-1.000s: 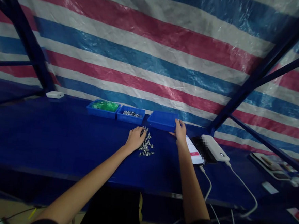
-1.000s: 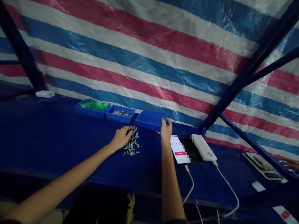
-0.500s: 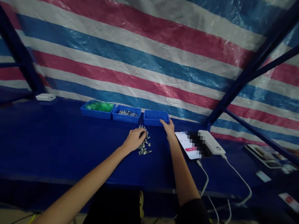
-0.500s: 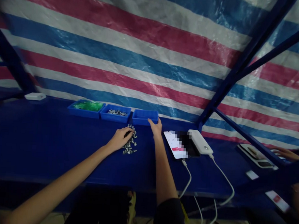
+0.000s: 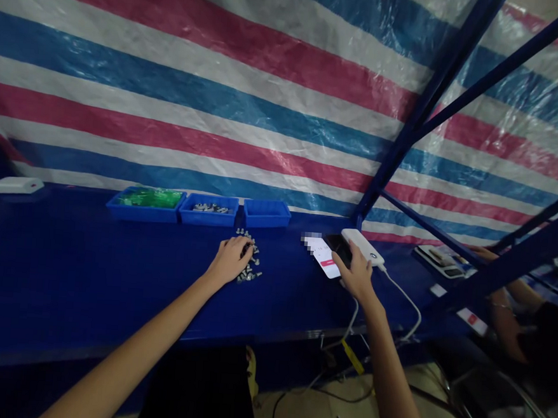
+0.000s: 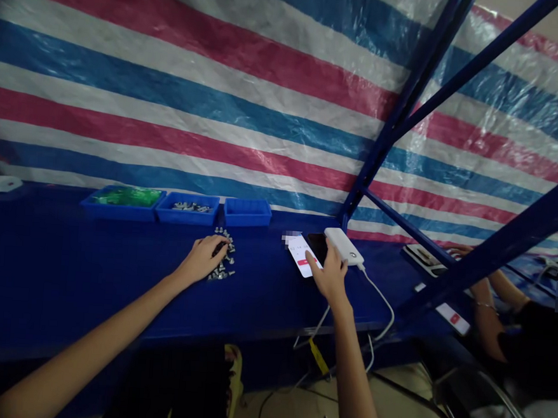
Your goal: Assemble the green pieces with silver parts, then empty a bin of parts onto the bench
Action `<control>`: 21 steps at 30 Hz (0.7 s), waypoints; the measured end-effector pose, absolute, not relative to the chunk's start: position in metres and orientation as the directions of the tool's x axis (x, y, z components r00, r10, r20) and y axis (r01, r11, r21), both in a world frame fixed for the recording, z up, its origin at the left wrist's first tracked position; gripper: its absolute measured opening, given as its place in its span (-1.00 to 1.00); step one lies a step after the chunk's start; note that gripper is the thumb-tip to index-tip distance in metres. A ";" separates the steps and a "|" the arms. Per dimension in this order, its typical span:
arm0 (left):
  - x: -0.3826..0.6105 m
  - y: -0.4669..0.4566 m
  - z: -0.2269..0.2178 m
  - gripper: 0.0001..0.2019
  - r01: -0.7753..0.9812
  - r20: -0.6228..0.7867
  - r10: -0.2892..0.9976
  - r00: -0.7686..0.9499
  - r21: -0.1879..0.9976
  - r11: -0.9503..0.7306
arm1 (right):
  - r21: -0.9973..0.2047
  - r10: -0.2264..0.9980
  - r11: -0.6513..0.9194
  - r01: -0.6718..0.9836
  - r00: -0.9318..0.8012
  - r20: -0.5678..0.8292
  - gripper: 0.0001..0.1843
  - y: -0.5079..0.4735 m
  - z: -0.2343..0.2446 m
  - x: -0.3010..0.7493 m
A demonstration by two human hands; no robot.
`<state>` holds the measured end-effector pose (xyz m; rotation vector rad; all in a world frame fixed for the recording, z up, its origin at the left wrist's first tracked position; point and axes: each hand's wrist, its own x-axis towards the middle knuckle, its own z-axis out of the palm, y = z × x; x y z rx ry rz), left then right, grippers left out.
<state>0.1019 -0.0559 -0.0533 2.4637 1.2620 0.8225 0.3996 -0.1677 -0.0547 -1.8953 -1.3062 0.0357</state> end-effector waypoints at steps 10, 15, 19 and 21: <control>0.100 -0.057 -0.054 -0.72 0.691 0.379 0.808 0.452 0.424 -0.585 | -0.707 0.810 0.020 0.707 0.402 0.426 -0.49 -0.180 -0.066 0.427; 0.101 -0.054 -0.060 -0.72 0.690 0.414 0.776 0.475 0.371 -0.621 | -0.727 0.737 0.106 0.678 0.437 0.515 -0.56 -0.192 -0.075 0.453; 0.101 -0.054 -0.059 -0.69 0.695 0.388 0.769 0.507 0.343 -0.632 | -0.774 0.716 0.093 0.626 0.498 0.489 -0.56 -0.198 -0.078 0.460; 0.101 -0.054 -0.058 -0.69 0.700 0.381 0.775 0.504 0.346 -0.625 | -0.785 0.721 0.078 0.614 0.510 0.470 -0.56 -0.200 -0.078 0.460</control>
